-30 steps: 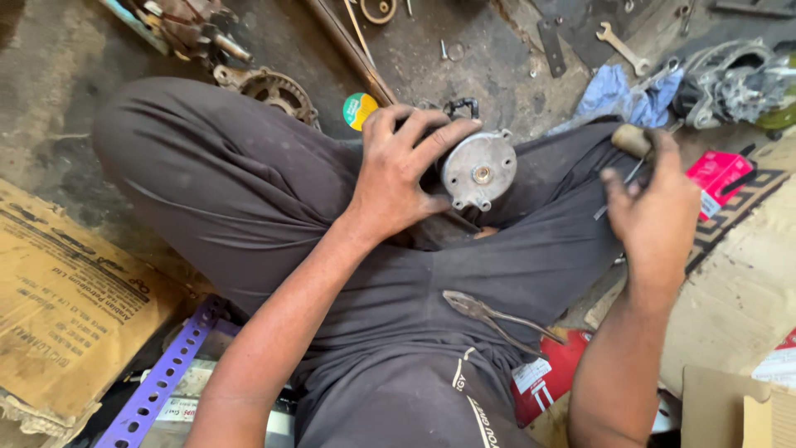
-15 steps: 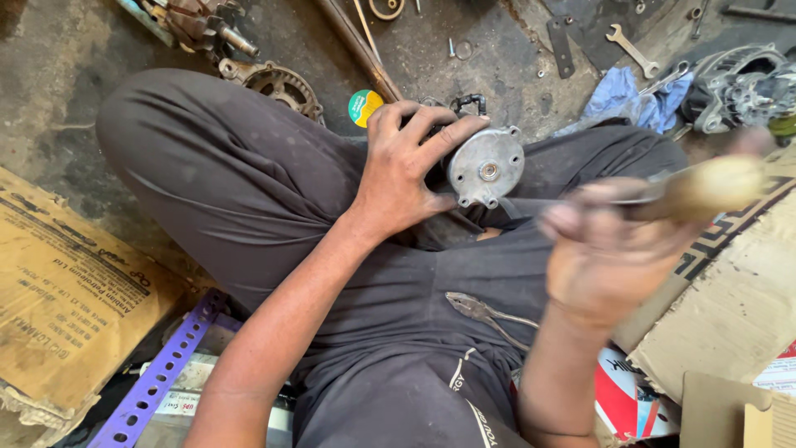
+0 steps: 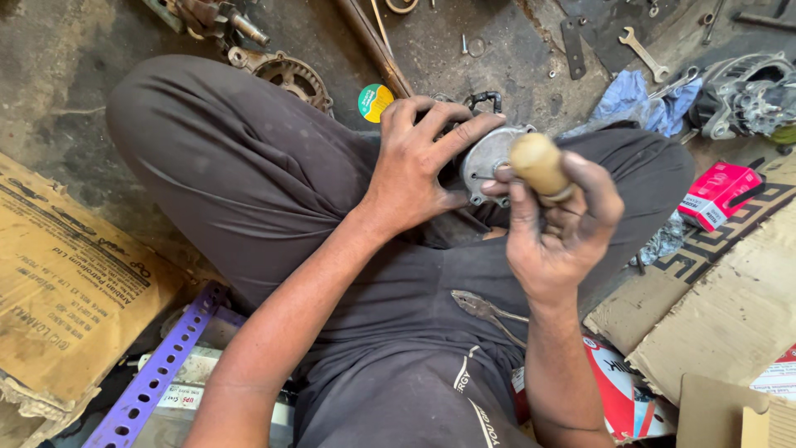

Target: The person sits on the floor and assembles a mechanical part by hand, using a wooden mallet to tap components into place. The person repeatedly aligns and secures the parts, occasionally adjusting the assembly with both hands.

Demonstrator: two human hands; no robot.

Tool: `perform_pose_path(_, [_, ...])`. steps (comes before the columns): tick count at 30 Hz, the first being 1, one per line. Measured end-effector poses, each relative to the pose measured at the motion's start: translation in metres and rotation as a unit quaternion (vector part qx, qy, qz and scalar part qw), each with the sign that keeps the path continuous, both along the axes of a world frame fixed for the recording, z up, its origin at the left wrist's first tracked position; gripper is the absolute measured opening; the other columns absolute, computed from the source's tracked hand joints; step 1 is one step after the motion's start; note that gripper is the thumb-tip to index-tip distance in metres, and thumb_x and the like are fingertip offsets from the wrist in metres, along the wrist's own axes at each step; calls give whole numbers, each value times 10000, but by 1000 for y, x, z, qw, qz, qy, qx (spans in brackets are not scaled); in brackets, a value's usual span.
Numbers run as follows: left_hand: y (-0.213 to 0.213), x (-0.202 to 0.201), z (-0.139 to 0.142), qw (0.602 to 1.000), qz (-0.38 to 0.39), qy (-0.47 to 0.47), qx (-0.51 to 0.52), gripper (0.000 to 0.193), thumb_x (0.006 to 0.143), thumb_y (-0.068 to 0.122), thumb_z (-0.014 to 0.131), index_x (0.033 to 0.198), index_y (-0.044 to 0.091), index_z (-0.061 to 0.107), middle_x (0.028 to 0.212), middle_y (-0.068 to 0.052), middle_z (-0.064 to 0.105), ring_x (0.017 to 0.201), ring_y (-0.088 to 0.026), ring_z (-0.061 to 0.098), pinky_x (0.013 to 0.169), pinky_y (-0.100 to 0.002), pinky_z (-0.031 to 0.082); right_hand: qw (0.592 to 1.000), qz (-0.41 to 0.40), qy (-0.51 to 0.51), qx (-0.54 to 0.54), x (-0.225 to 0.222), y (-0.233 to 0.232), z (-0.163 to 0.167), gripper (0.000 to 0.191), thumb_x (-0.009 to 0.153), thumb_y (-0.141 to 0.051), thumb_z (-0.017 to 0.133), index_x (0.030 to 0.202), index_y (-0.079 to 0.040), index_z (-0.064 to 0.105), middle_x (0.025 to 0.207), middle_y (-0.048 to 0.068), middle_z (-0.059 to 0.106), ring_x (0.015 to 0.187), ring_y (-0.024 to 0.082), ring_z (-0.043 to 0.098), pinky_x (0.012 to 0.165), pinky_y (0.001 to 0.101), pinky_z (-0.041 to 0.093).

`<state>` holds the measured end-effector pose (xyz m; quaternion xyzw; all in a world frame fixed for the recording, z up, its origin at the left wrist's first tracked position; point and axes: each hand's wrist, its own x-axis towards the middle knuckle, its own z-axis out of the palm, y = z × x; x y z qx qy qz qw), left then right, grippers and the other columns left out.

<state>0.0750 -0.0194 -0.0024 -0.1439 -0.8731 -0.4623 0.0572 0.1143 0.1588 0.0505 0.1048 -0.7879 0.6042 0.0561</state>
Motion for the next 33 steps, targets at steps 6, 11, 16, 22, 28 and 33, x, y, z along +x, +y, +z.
perform_pose_path(6, [2,1,-1,1000,-7,-7,-7,840,601,327,907,1390,267,623,1252,0,625,1199,-305,534,1080,-495,384,987,22,53,150,-5,1,9,597,963,161,685,1414,-91,386,1224,232,616,1094,333,711,933,393,610])
perform_pose_path(11, [2,-1,-4,1000,18,2,5,777,697,354,935,1402,269,620,1272,2,613,1218,-297,525,1098,-483,383,971,106,128,172,-9,-5,15,571,854,179,635,1269,-106,365,1185,190,690,1114,360,730,1031,473,577])
perform_pose_path(16, [-1,-2,-5,1000,17,-5,10,815,650,302,915,1407,265,615,1277,-2,610,1219,-302,519,1103,-485,383,955,83,166,230,-11,-14,16,572,865,147,736,1198,-122,355,1183,199,684,1136,377,706,1054,497,562])
perform_pose_path(22, [1,-1,-5,1000,8,-4,-2,852,612,272,921,1406,267,612,1273,2,610,1213,-307,521,1097,-489,378,974,72,139,161,-9,-10,19,518,786,168,655,1199,-46,427,1147,238,683,1081,383,721,967,521,580])
perform_pose_path(28, [-1,-2,-5,1000,16,-11,10,868,601,248,910,1414,273,606,1276,-3,603,1217,-301,522,1114,-474,386,993,-49,92,54,4,-7,23,520,1009,169,636,1332,-133,363,1167,229,626,1044,374,747,940,465,648])
perform_pose_path(33, [-2,-1,-6,1000,7,-12,8,882,581,231,896,1413,259,606,1277,-7,602,1221,-306,523,1115,-474,384,991,-113,47,49,4,10,21,463,1122,89,622,1367,-149,310,1072,148,626,944,317,751,878,416,608])
